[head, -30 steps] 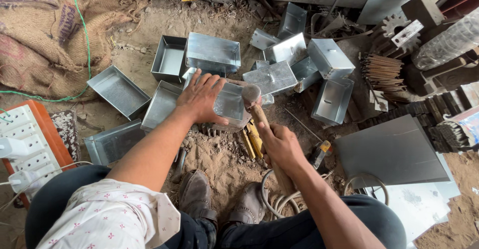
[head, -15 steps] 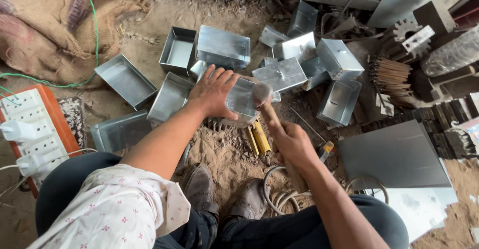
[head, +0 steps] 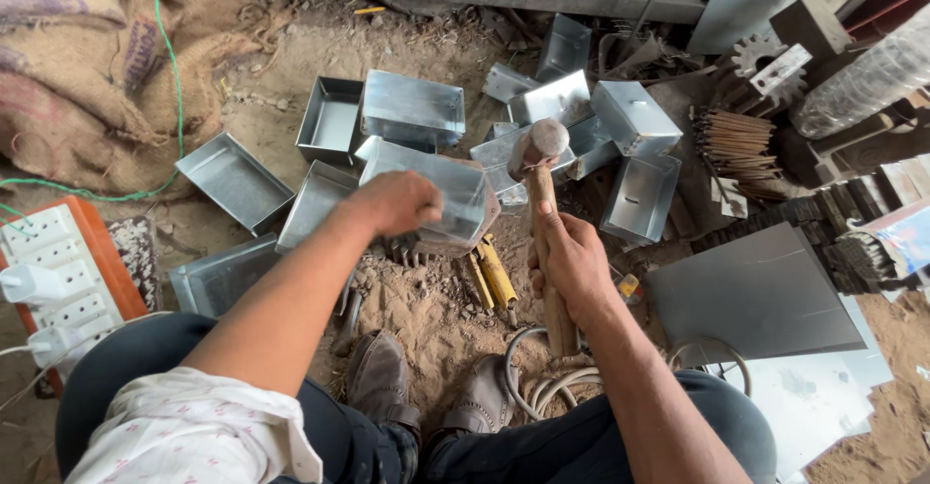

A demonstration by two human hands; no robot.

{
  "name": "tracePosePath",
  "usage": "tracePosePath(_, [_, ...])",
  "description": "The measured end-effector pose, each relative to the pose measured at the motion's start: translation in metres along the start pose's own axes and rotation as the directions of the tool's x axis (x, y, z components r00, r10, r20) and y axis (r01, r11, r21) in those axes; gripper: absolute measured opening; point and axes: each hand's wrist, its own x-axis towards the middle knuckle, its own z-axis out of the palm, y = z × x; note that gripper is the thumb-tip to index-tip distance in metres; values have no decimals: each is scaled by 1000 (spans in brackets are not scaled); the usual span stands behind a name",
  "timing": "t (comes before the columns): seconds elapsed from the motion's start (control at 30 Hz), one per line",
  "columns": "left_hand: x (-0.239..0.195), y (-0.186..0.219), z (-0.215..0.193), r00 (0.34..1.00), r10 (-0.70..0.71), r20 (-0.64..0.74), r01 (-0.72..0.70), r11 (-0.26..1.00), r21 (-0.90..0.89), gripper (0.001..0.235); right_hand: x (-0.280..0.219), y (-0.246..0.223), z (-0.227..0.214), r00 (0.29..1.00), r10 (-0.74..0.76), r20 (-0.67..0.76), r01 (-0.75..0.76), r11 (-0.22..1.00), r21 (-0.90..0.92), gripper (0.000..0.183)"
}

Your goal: The person welds seams on small rectangular metal boxes using a handheld welding tool, then uses a hammer to tap and flatten the welded edges. The person handles multiple metal boxes one at a time, repositioning them on a metal stand during the process.

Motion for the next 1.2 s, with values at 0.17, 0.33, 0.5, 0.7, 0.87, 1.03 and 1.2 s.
tracePosePath(0.17, [19, 11, -20, 996, -35, -79, 30, 998, -58, 26, -4, 8, -12, 998, -54, 20, 51, 991, 121, 45])
tracePosePath(0.33, [22, 20, -2, 960, 35, -277, -15, 997, 75, 36, -6, 25, -20, 975, -192, 110, 146, 933, 329, 43])
tracePosePath(0.5, [25, 21, 8, 978, -14, -207, 62, 971, 229, 43, 2, 34, -27, 791, -599, 128, 484, 740, 468, 51])
tracePosePath(0.7, [20, 28, 3, 989, -59, -139, 97, 954, 284, 41, 11, 33, 7, 994, -10, 106, 10, 1000, -7, 45])
tracePosePath(0.87, [17, 30, 2, 956, 27, -294, 49, 968, 247, 38, 13, 11, -16, 995, 96, 34, -102, 951, 293, 40])
tracePosePath(1.03, [17, 31, 1, 966, -10, -259, 66, 976, 209, 41, 3, 9, -35, 996, -83, 21, 61, 859, 508, 46])
tracePosePath(1.2, [10, 38, -19, 994, -88, -69, 96, 989, 116, 61, 1, 7, -24, 999, -49, -17, 51, 889, 455, 45])
